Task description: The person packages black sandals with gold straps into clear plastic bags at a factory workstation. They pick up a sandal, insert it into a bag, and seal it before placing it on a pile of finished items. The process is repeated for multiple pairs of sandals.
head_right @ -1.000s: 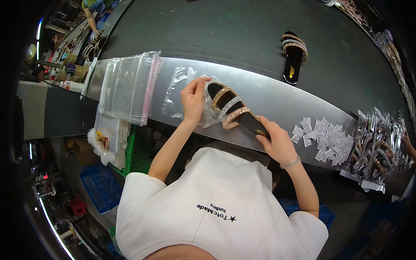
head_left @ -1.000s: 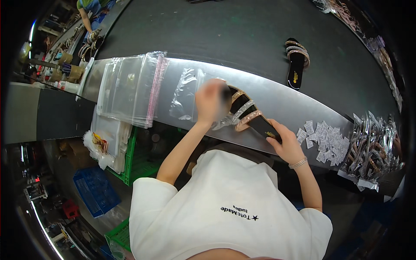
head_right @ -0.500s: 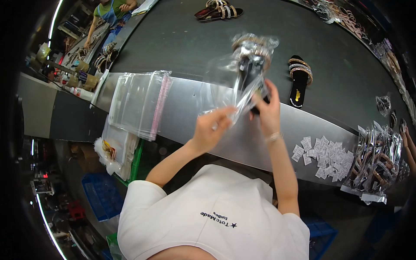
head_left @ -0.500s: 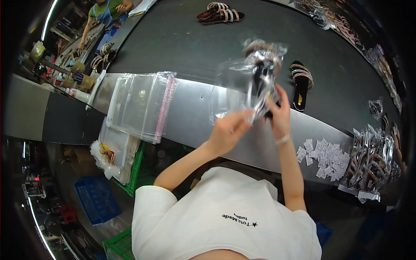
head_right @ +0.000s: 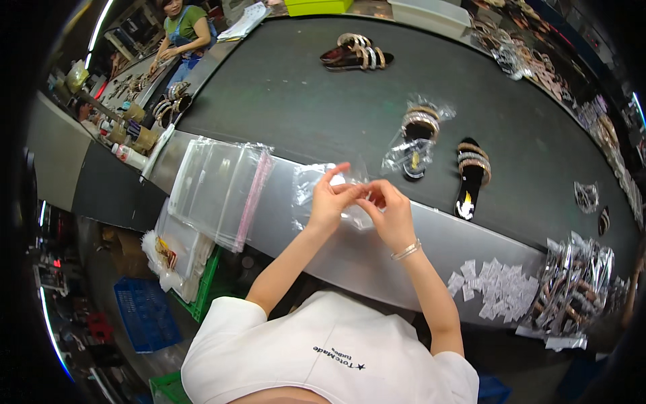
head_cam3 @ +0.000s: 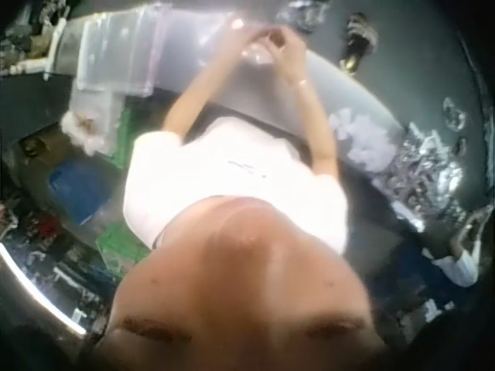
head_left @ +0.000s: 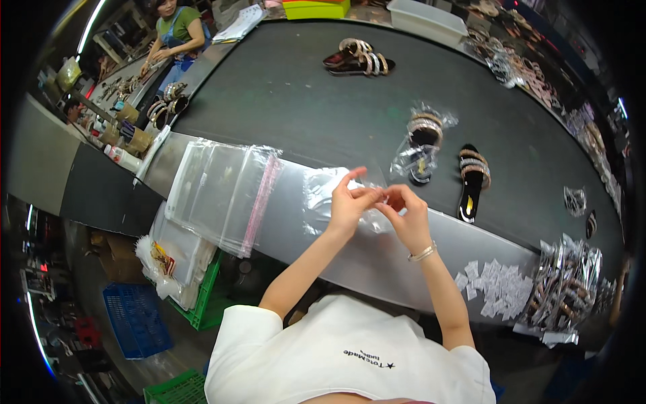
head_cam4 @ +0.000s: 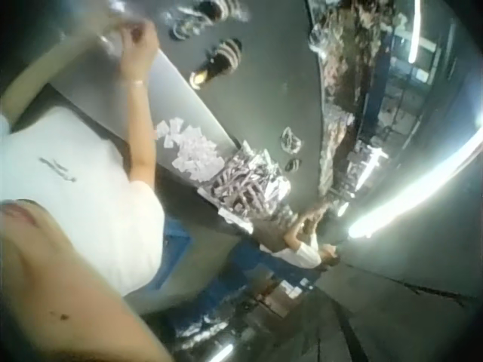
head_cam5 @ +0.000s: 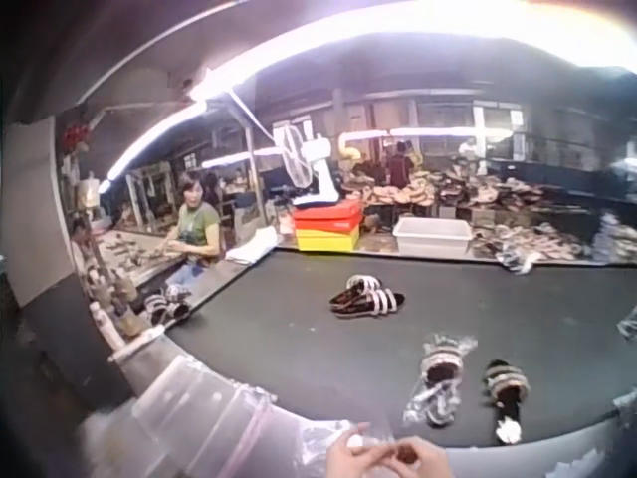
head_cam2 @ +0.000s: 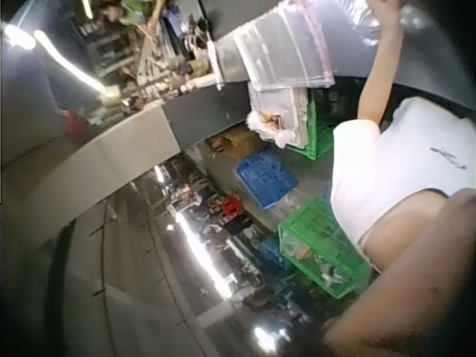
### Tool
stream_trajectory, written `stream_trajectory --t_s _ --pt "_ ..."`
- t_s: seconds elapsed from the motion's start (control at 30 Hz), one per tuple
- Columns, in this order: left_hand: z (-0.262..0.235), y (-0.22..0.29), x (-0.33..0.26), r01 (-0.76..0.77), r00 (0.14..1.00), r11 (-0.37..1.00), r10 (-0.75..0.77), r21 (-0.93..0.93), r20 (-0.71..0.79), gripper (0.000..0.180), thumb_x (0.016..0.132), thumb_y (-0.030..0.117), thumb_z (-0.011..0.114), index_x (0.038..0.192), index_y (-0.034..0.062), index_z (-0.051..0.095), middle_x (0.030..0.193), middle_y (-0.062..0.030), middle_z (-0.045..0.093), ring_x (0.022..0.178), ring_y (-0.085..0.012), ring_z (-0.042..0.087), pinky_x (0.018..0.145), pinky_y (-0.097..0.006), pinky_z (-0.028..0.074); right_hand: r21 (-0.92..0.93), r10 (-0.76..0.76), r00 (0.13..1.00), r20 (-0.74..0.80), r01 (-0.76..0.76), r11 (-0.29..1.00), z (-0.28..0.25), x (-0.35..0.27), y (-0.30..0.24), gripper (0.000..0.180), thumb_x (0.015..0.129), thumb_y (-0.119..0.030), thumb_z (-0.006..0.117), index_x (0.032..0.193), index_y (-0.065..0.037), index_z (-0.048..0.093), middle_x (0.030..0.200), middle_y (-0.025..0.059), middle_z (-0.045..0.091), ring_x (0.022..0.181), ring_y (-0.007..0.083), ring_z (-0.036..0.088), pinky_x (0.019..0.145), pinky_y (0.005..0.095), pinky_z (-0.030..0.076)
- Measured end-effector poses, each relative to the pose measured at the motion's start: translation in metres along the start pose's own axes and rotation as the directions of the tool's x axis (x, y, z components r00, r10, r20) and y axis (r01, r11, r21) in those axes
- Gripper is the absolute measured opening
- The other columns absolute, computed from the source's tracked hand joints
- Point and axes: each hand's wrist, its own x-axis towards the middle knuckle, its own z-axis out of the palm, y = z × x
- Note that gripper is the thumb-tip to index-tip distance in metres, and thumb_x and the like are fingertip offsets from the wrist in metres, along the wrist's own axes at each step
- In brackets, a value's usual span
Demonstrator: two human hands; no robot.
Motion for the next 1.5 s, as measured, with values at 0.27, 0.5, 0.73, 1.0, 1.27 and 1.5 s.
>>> stream_trajectory --t_s 0.27,0.5,0.73,1.0,1.27,1.5 --pt "-0.002 0.011 0.067 -0.107 0.988 0.946 0.068 -0.307 -0.135 0.045 0.082 0.007 0.068 0.116 0.0037 0.038 0.085 -0.0098 0.062 0.078 -0.0162 0.064 0.069 -0.031 0.055 0.226 0.053 0.999 0.004 -0.053 0.973 -0.003 0.075 0.031 0.013 0.078 -0.005 0.068 0.087 0.000 0.060 0.074 0.0026 0.060 0.064 0.0092 0.057 0.060 0.0225 0.046" --pt "-0.017 0.013 0.103 -0.074 0.983 0.920 0.002 -0.385 -0.186 0.051 0.079 0.003 0.071 0.117 0.0023 0.037 0.087 -0.0109 0.061 0.083 -0.0169 0.063 0.071 -0.031 0.054 0.016 -0.083 0.995 0.049 0.082 0.996 0.027 0.125 0.010 0.018 0.074 -0.007 0.073 0.083 0.001 0.060 0.070 0.0015 0.061 0.062 0.0065 0.054 0.058 0.0212 0.044" --pt "-0.049 0.003 0.120 0.002 1.000 0.593 0.000 -0.805 0.002 0.020 0.094 0.029 0.053 0.090 0.0097 0.052 0.072 0.0018 0.055 0.063 -0.0084 0.055 0.056 -0.021 0.047 0.009 0.000 0.997 0.078 0.000 1.000 0.019 0.172 0.035 0.011 0.079 -0.007 0.069 0.074 0.001 0.061 0.065 0.0002 0.060 0.058 0.0050 0.053 0.055 0.0198 0.043" --pt "-0.082 -0.024 0.139 0.306 0.951 0.394 -0.092 -0.867 0.294 0.024 0.098 0.030 0.042 0.085 0.0110 0.049 0.053 0.0055 0.029 0.045 -0.0047 0.026 0.042 -0.019 0.025 -0.050 0.202 0.904 0.376 -0.198 0.979 0.008 0.286 0.106 0.011 0.081 -0.009 0.062 0.087 0.000 0.065 0.071 0.0031 0.063 0.059 0.0089 0.056 0.052 0.0231 0.044" --pt "-0.072 -0.029 0.148 0.268 0.959 0.523 -0.066 -0.809 0.275 0.024 0.099 0.028 0.040 0.088 0.0096 0.050 0.052 0.0041 0.027 0.047 -0.0057 0.027 0.042 -0.019 0.025 -0.559 -0.078 0.996 0.035 0.084 0.825 0.073 0.425 0.138 0.083 0.068 -0.046 0.074 0.132 -0.007 0.039 0.120 0.0235 0.053 0.110 0.0353 0.053 0.092 0.0402 0.044" --pt "-0.072 -0.030 0.146 0.249 0.966 0.522 -0.071 -0.816 0.249 0.022 0.099 0.027 0.038 0.090 0.0087 0.047 0.055 0.0032 0.031 0.049 -0.0060 0.031 0.045 -0.020 0.027 -0.860 0.109 0.988 -0.113 -0.152 0.487 0.143 0.458 0.162 0.090 0.070 -0.076 0.051 0.142 -0.027 0.029 0.131 0.0252 0.044 0.127 0.0392 0.034 0.104 0.0565 0.018"
